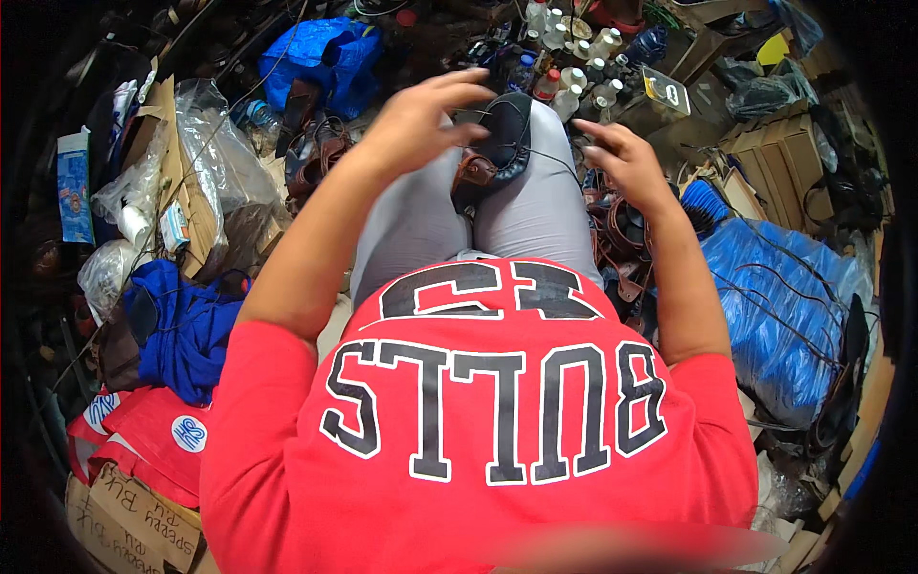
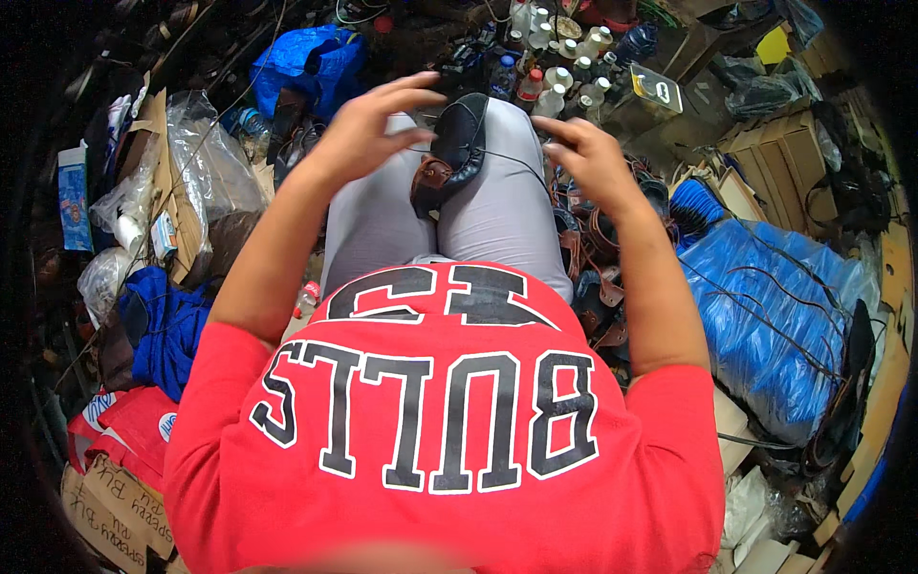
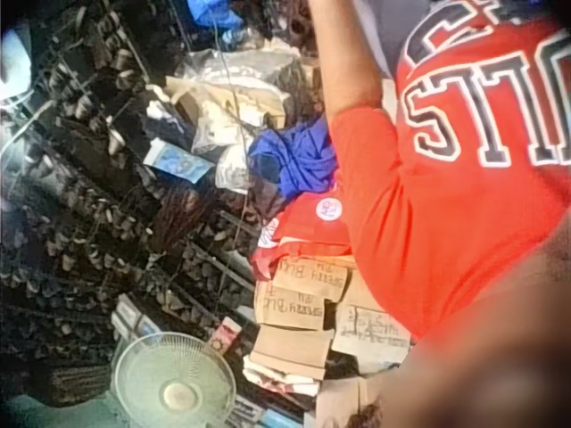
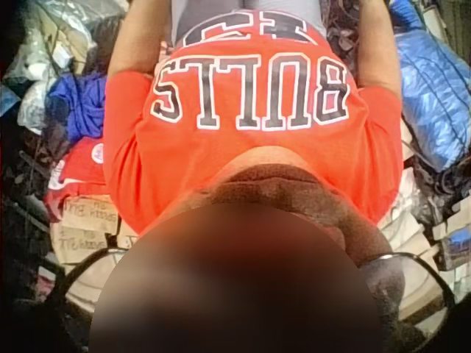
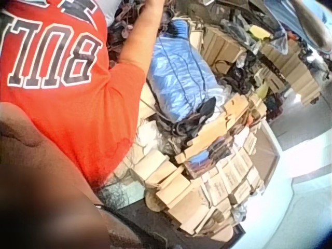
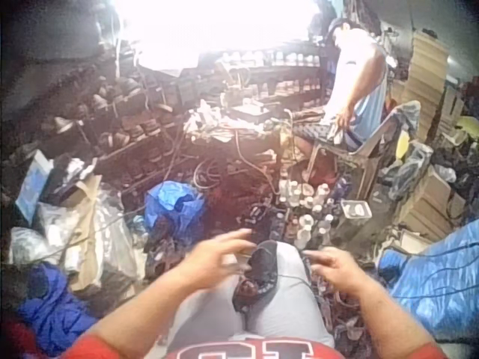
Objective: Hand-sewing or stitching the upper component of a leather shoe.
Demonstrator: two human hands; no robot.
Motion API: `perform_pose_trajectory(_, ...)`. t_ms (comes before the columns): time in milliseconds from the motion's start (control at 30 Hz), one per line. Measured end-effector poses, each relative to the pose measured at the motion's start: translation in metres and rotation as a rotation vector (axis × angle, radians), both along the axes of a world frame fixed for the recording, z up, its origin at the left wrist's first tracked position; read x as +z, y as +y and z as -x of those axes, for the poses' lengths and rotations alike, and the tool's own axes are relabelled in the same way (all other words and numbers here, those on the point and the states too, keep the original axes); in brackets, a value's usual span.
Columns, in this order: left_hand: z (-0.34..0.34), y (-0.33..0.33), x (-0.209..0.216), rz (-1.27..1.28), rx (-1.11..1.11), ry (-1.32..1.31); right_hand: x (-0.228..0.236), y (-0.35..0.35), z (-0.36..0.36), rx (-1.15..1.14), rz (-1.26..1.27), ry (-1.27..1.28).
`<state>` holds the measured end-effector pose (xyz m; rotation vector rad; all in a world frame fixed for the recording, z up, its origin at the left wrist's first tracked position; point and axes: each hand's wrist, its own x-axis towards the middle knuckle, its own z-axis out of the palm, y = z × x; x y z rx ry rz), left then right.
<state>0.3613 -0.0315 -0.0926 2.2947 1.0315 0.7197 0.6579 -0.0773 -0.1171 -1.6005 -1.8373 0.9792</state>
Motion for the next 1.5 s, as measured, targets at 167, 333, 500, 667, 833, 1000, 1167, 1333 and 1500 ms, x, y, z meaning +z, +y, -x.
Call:
perform_pose_trajectory(167, -0.052, 0.029, -0.010, 0.067, -0.136, 0.221, 0.005, 0.021, 0.031, 0.154, 0.054, 0.240)
perform_pose_trajectory(333, -0.054, 0.044, -0.015, 0.498, -0.263, 0.169, -0.004, 0.030, 0.027, 0.227, -0.044, 0.196)
perform_pose_trajectory(500, -0.051, 0.050, -0.023, 0.710, -0.259, 0.151, -0.008, 0.026, 0.037, 0.232, -0.023, 0.268)
perform_pose_trajectory(667, -0.044, 0.049, -0.021, 0.786, -0.311, 0.145, -0.016, 0.011, 0.041, 0.138, -0.189, 0.162)
perform_pose_trajectory(833, -0.045, 0.048, -0.021, 0.679, -0.428, 0.236, -0.005, -0.008, 0.046, 0.186, -0.377, -0.038)
perform_pose_trajectory(1000, -0.044, 0.049, -0.011, 0.556, -0.514, 0.337, 0.031, -0.008, 0.063, 0.378, -0.519, -0.572)
perform_pose_trajectory(1167, -0.053, 0.053, -0.017, 0.416, -0.213, 0.304, 0.023, 0.014, 0.074, 0.436, -0.391, -0.580)
perform_pose_trajectory(1333, -0.044, 0.027, -0.029, 0.025, 0.049, 0.095, 0.004, 0.023, 0.051, 0.258, 0.065, -0.018)
perform_pose_trajectory(1500, 0.017, -0.016, -0.013, 0.473, 0.074, 0.253, -0.008, 0.012, 0.026, 0.202, 0.168, 0.276)
